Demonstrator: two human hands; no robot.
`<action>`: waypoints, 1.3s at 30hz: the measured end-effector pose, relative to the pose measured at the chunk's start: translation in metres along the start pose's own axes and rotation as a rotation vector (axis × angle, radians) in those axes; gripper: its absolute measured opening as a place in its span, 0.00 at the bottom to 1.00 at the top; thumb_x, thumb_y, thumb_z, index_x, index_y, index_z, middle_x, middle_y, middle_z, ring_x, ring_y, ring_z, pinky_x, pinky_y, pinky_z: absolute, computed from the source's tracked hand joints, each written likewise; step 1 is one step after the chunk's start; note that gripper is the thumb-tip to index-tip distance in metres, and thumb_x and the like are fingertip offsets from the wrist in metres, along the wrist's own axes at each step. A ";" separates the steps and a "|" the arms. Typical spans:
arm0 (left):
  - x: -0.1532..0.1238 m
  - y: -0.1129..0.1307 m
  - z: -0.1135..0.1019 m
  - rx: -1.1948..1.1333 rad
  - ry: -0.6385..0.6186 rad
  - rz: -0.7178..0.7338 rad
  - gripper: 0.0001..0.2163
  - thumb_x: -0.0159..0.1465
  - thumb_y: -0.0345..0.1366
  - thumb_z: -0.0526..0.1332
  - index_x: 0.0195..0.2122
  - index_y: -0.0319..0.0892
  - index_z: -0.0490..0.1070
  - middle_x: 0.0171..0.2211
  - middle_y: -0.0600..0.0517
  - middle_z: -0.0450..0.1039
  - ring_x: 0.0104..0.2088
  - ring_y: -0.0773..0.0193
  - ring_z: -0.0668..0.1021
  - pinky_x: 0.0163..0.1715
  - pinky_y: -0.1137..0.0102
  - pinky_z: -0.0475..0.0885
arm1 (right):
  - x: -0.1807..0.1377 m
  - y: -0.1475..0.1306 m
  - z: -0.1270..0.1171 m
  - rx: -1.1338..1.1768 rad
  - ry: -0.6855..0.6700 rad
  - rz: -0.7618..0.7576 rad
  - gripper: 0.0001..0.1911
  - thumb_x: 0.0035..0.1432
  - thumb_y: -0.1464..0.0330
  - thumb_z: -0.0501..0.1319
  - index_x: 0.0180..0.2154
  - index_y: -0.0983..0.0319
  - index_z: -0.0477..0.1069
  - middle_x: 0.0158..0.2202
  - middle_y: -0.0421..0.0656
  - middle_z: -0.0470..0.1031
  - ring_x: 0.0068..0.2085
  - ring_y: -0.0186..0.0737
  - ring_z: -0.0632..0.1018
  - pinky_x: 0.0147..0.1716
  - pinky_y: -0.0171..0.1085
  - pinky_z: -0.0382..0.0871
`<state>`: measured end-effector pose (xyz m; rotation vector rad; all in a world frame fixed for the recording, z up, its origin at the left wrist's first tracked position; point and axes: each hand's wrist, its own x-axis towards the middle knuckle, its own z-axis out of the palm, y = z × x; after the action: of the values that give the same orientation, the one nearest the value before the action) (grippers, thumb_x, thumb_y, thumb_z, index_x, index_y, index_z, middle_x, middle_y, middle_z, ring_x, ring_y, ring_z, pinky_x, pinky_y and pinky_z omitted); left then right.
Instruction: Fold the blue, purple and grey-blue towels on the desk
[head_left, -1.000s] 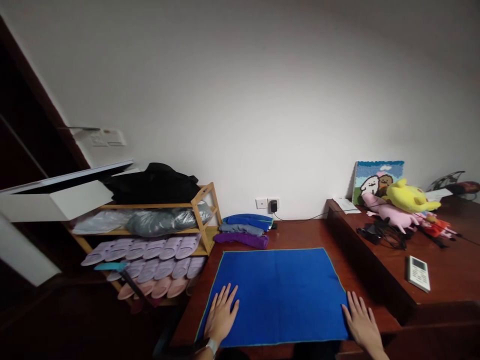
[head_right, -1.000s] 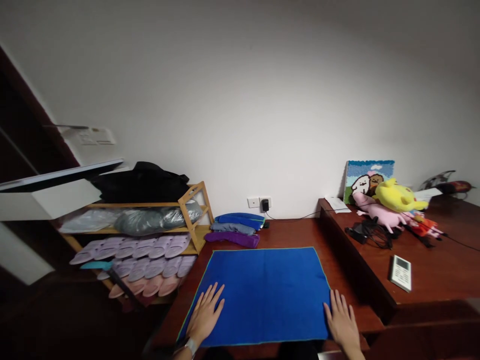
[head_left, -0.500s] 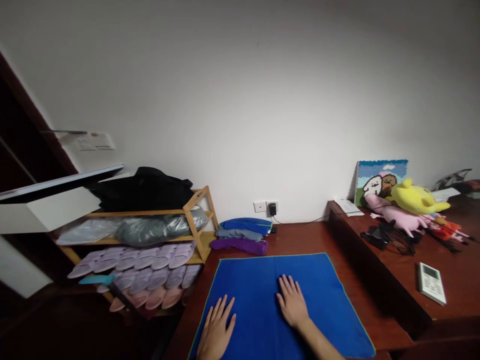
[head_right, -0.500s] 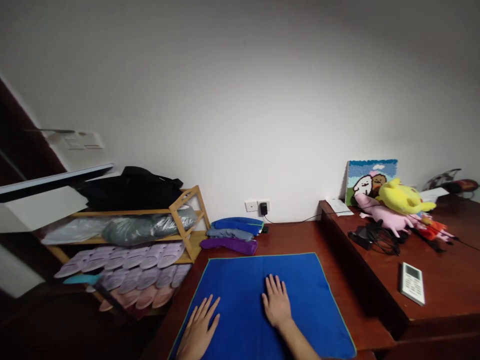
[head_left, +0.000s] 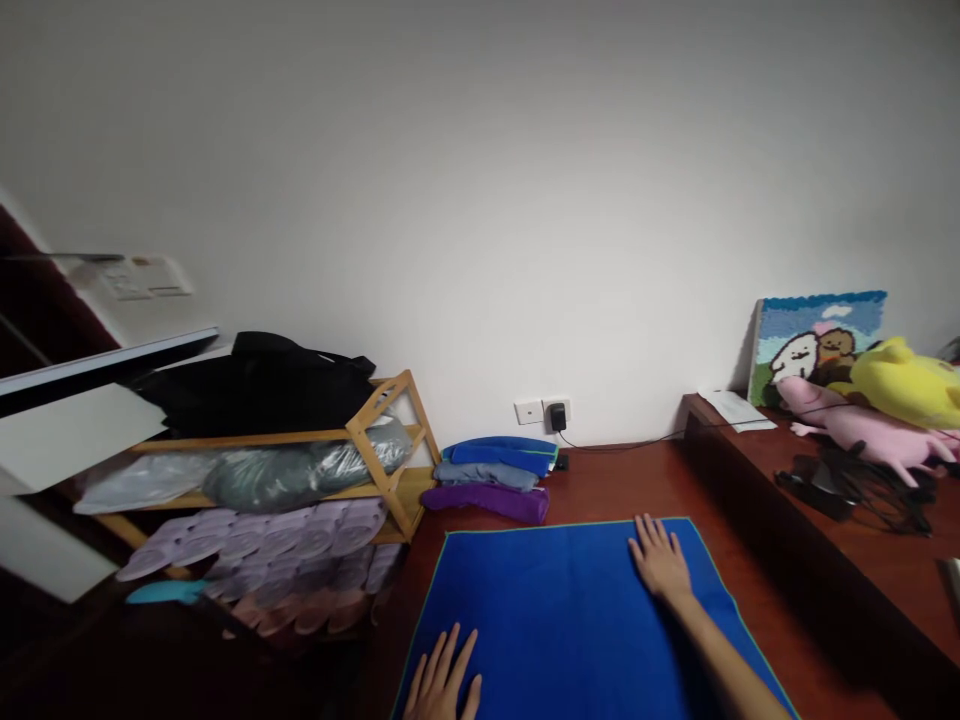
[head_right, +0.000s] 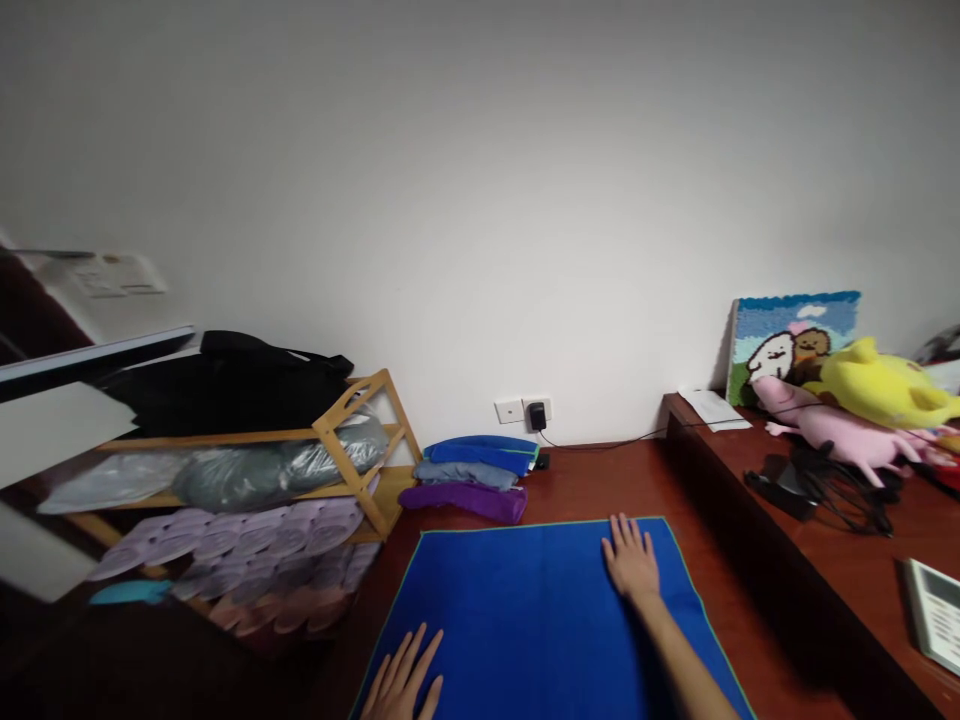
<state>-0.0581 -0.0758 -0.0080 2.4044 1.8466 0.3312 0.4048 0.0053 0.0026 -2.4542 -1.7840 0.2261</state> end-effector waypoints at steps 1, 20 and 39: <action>0.000 -0.001 0.002 0.001 -0.004 -0.003 0.25 0.74 0.49 0.48 0.72 0.63 0.50 0.73 0.58 0.52 0.71 0.51 0.59 0.68 0.46 0.60 | 0.004 0.017 0.000 -0.026 0.015 0.030 0.37 0.69 0.53 0.38 0.73 0.60 0.43 0.76 0.43 0.45 0.75 0.47 0.46 0.71 0.52 0.37; 0.166 -0.001 -0.005 0.071 0.043 0.037 0.24 0.74 0.49 0.48 0.69 0.56 0.61 0.72 0.52 0.58 0.71 0.51 0.61 0.69 0.49 0.56 | 0.014 0.057 0.026 -0.134 0.059 0.010 0.40 0.66 0.50 0.38 0.73 0.59 0.43 0.76 0.41 0.44 0.75 0.49 0.46 0.72 0.53 0.38; 0.171 -0.034 0.015 0.054 0.141 -0.028 0.26 0.73 0.51 0.50 0.71 0.56 0.58 0.73 0.50 0.54 0.72 0.50 0.58 0.70 0.49 0.51 | -0.005 -0.095 0.008 0.095 0.007 -0.276 0.32 0.71 0.51 0.41 0.72 0.50 0.48 0.75 0.37 0.47 0.74 0.45 0.48 0.72 0.53 0.40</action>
<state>-0.0450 0.0982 -0.0100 2.4460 1.9694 0.4661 0.3132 0.0298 0.0108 -2.1128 -2.0305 0.2709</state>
